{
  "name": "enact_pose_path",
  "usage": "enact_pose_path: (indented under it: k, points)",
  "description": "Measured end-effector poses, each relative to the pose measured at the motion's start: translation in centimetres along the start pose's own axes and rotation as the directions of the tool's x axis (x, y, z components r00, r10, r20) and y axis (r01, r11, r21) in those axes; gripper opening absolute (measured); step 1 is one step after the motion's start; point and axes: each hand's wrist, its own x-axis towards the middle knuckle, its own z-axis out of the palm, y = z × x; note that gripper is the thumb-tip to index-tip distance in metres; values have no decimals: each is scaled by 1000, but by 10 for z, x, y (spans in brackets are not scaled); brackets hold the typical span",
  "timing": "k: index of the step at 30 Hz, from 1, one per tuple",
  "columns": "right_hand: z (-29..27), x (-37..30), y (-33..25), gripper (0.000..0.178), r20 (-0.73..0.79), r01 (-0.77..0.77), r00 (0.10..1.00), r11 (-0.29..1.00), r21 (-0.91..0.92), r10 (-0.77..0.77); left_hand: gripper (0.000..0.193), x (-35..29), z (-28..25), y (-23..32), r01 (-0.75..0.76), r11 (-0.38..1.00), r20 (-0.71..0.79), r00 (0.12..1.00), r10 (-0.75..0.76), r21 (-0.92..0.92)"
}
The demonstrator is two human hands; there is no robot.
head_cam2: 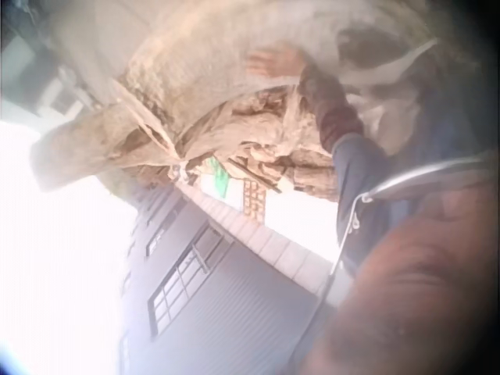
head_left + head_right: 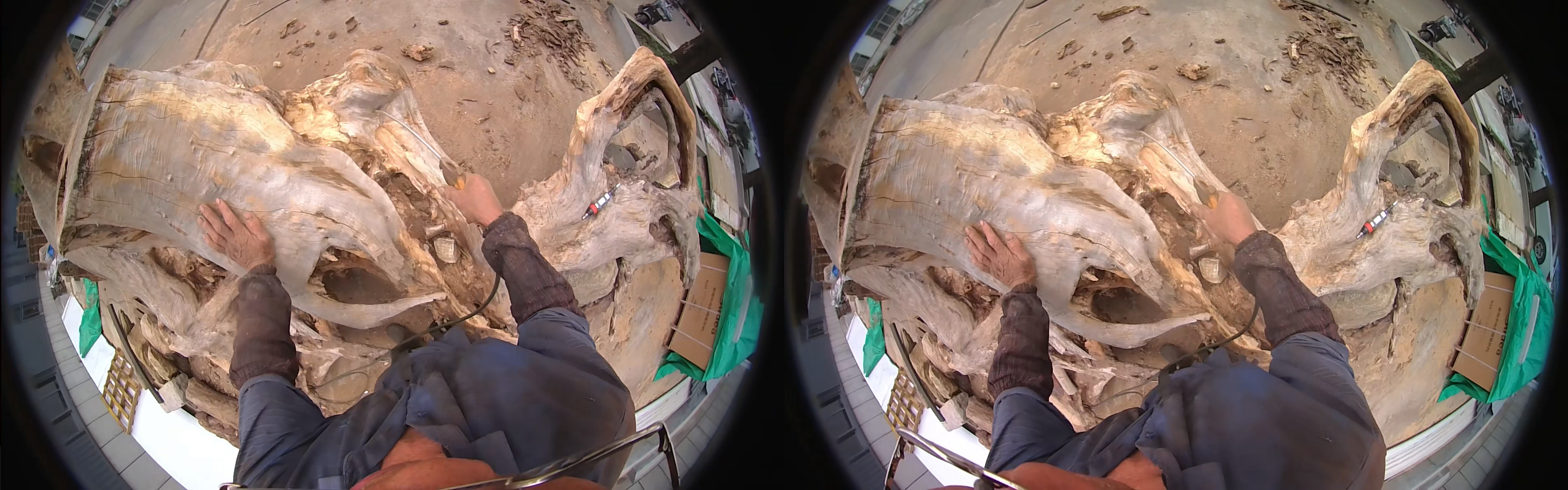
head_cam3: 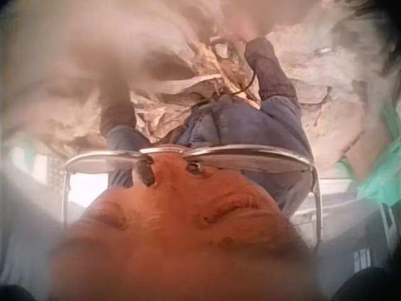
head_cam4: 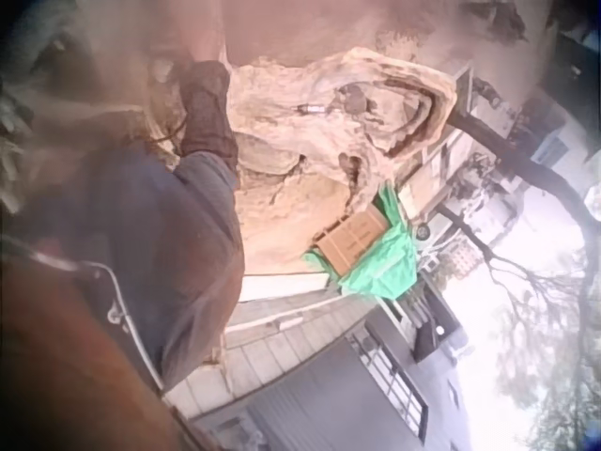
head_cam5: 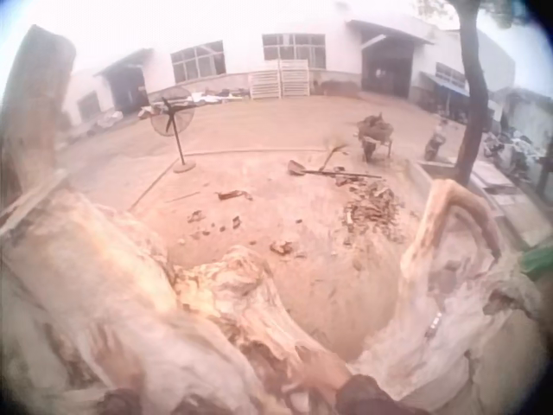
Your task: The person uses a curved carving tool to scrape and shape a large piece of driftwood. They repeatedly remove wood shavings and debris from the surface and crevices of the wood.
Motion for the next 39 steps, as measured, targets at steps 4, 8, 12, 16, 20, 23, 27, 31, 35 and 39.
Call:
enact_pose_path:
  k: [4, 8, 12, 16, 20, 23, 27, 31, 35, 39]
  points:
    - [7, -53, 61, 47, 205, -58, 977, 998, 16, 54, 63, 3, 5, -2, -32, 999, -36, 999, 32, 15]
    - [26, -85, 83, 48, 286, -85, 956, 996, 27, 73, 63, 0, 5, 0, -40, 999, -30, 999, 40, 20]
    - [39, -76, 85, 47, 307, -39, 951, 999, -36, 48, 62, -1, 4, -1, -63, 998, -38, 997, 63, 12]
    - [37, -35, 76, 52, 343, -54, 938, 998, -15, 56, 61, 1, 0, -2, -83, 996, -48, 995, 84, 19]
    - [32, 22, 70, 59, 413, -37, 910, 999, -27, 45, 60, 2, 1, 5, -87, 996, -50, 995, 87, 10]
    - [36, 52, 64, 59, 427, 3, 904, 996, -85, 33, 60, 1, 3, 8, -98, 995, -53, 994, 98, 9]
    - [33, 62, 49, 60, 495, -46, 866, 997, -58, 69, 60, 3, -2, 7, -99, 995, -61, 993, 100, 18]
    - [42, 49, 61, 58, 521, 10, 849, 984, -175, 84, 59, 3, 1, 3, -108, 994, -65, 992, 109, 18]
    - [41, 22, 62, 62, 492, -36, 867, 994, -105, 83, 59, 2, 0, 4, -91, 996, -49, 995, 92, 19]
    - [43, 14, 72, 63, 466, 10, 884, 995, -98, 37, 60, 0, 2, 2, -92, 996, -53, 994, 93, 17]
